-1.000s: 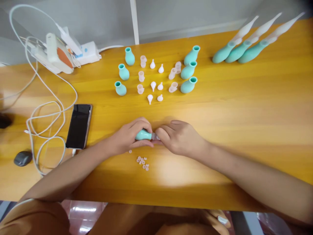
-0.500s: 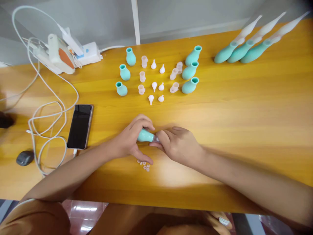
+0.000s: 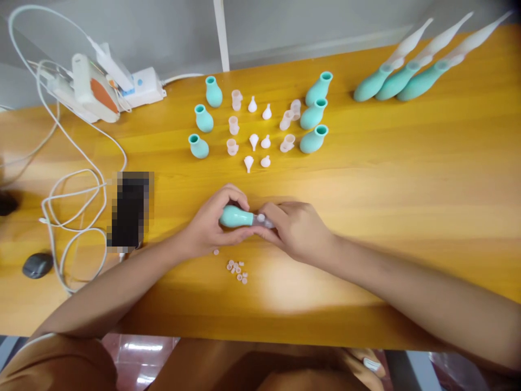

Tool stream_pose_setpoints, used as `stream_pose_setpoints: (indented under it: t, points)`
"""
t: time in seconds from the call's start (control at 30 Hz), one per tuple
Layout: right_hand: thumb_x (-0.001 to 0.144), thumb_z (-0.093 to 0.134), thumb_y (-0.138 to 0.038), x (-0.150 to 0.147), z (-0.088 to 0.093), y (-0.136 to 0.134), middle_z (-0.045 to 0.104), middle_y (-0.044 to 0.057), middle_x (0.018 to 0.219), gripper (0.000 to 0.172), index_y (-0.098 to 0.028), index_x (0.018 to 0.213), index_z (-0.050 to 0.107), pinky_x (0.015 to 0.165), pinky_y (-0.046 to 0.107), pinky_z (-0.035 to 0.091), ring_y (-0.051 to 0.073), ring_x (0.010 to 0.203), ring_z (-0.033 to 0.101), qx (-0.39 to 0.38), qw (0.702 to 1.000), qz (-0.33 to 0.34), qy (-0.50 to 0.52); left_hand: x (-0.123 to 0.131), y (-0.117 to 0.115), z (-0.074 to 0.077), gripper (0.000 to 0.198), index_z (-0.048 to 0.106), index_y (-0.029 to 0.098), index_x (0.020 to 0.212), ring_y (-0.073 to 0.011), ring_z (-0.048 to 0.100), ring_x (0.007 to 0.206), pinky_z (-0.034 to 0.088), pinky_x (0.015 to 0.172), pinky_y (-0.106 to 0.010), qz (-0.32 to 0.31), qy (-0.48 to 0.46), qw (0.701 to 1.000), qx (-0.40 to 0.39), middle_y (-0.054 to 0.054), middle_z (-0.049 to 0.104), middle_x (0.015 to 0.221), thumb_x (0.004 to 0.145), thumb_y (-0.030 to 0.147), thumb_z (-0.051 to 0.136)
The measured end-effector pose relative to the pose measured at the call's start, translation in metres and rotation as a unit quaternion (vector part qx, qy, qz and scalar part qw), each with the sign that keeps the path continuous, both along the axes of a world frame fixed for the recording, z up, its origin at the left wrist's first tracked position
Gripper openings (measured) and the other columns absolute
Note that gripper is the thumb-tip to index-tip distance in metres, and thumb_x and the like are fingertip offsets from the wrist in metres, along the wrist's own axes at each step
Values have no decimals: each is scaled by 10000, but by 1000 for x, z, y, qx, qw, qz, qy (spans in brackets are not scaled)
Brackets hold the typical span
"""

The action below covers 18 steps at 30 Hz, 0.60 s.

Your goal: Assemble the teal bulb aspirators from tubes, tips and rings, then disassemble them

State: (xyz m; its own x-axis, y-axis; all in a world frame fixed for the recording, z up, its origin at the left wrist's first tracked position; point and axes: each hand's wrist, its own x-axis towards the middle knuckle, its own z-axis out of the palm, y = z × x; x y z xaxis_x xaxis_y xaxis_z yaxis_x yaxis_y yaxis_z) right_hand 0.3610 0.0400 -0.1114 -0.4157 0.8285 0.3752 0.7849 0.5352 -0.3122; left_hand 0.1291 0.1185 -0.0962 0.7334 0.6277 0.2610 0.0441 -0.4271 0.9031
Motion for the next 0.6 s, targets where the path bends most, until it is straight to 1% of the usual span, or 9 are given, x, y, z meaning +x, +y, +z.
stream_pose_setpoints:
  t: [0.07,0.13,0.27,0.4,0.5,0.53,0.6]
  points:
    - [1180,397,-580,1,0,1,686,35,686,542,-170,906,622,613,315,292,165,576,562,-17,1000,-3,11,0,-1,3,305,601,228,1142,-184,617,959,526,858,-315,14,14,1000,-12,-46,628,1073,974,372,810]
    - [1175,414,-577,1,0,1,692,41,706,524,-173,913,619,616,311,289,167,586,567,-29,999,-6,23,0,-1,6,255,603,222,1130,-177,620,948,527,853,-310,25,26,999,-30,-44,631,1064,995,348,780]
    - [1167,442,-573,1,1,1,693,49,741,501,-178,909,611,613,300,291,164,600,568,-52,997,-13,52,0,-2,9,238,614,209,1099,-169,616,926,525,829,-299,42,34,996,-67,-42,634,1043,1019,385,753]
    - [1144,472,-621,2,6,3,635,17,689,521,-187,888,607,591,288,286,148,562,511,-79,993,-13,91,-1,-1,9,277,624,204,1097,-160,613,898,525,793,-284,56,39,993,-100,-40,635,1035,1019,434,758]
    - [1141,505,-594,3,14,6,568,-24,646,513,-197,823,577,575,262,295,113,542,454,-138,975,11,176,-3,0,9,302,617,208,1110,-146,599,830,519,726,-270,52,28,989,-137,-33,622,1028,1028,469,746]
    - [1144,510,-571,4,18,7,534,-39,628,517,-198,791,560,565,252,297,101,534,429,-156,964,20,214,-4,0,8,316,622,209,1122,-152,604,844,524,737,-275,45,19,989,-142,-36,623,1034,1032,489,738]
    - [1147,515,-544,5,27,10,466,-58,593,544,-195,731,536,543,237,293,85,523,388,-174,944,30,278,-6,0,7,362,642,212,1172,-187,628,947,545,817,-307,27,-1,989,-143,-59,639,1081,1046,546,700]
